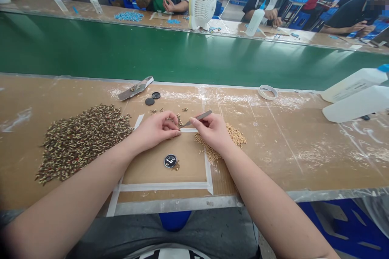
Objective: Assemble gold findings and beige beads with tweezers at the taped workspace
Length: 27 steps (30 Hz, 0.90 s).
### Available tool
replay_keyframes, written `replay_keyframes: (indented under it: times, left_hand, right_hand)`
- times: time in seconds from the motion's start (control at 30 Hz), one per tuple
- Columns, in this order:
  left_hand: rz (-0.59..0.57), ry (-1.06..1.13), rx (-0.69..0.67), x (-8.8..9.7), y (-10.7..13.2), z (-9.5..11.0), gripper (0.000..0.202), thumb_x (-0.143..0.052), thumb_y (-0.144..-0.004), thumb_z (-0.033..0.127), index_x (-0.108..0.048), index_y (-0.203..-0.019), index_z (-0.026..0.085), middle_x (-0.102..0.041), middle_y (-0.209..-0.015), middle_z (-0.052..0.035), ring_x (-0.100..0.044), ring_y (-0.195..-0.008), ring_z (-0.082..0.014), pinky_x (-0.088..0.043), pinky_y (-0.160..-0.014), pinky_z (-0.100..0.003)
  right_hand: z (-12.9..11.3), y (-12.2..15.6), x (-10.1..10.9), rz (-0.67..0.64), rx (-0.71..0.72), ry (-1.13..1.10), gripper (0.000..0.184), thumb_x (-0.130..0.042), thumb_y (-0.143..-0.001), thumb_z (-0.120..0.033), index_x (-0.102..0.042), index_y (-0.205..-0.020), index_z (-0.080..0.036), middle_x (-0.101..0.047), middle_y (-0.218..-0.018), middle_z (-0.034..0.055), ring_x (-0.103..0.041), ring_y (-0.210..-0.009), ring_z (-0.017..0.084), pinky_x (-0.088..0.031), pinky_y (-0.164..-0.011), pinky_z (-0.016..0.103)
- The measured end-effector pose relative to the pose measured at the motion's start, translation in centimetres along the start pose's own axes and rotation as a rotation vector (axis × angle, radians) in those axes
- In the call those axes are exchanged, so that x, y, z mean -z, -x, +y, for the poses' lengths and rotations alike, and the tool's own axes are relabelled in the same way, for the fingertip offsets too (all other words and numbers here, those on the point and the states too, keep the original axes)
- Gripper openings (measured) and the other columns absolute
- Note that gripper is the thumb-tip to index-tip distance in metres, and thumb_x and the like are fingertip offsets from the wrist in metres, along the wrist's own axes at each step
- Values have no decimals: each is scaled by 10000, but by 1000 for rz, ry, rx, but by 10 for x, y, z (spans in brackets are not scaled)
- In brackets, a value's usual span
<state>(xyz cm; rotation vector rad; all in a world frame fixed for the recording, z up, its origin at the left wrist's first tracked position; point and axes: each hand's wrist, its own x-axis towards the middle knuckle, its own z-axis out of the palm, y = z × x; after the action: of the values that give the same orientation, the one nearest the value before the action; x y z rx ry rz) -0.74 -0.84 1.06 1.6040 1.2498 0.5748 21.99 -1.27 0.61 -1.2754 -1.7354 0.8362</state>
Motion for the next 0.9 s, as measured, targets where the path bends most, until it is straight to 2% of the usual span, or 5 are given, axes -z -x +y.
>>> replay_keyframes:
  times: [0.33,0.43,0.57,0.8,0.9]
  left_hand:
    - [57,-137,5,20,6,5,241,-749,-841,331,-643,-1041,246,-805,-970,-41,-731,-795,-208,-534,-683,-323]
    - [186,-315,3,43,13,5,218,-764,-833,365,-666,-996,258,-802,-975,-35,-742,-875,-236,-530,-708,-329]
    - [215,-435,44,64,19,6,182,-759,-827,368,-664,-945,268,-794,-953,-10,-731,-862,-234,-513,-694,-322]
    - [152,-491,54,57,14,4,134,-722,-832,354,-663,-893,251,-787,-951,-27,-721,-871,-241,-513,-715,-320]
    - [168,-519,60,55,13,2,142,-721,-822,349,-670,-910,250,-782,-959,-31,-714,-868,-243,-501,-704,-322]
  right_hand:
    - [8,-1,11,105,-50,-52,298,-686,-932,-471,-749,-804,-209,-622,-664,0,-521,-618,154,-400,-585,315]
    - [6,1,11,-5,65,65,239,-671,-943,-395,-734,-812,-206,-643,-710,14,-540,-641,159,-411,-601,320]
    - [0,4,10,-159,193,234,196,-650,-958,-356,-733,-863,-206,-656,-761,19,-538,-647,148,-423,-639,318]
    - [-3,4,14,-334,195,357,217,-674,-961,-416,-758,-922,-220,-666,-776,18,-582,-682,161,-410,-639,308]
    - [3,2,16,-260,153,348,243,-657,-975,-434,-752,-897,-225,-654,-734,20,-564,-666,172,-398,-623,320]
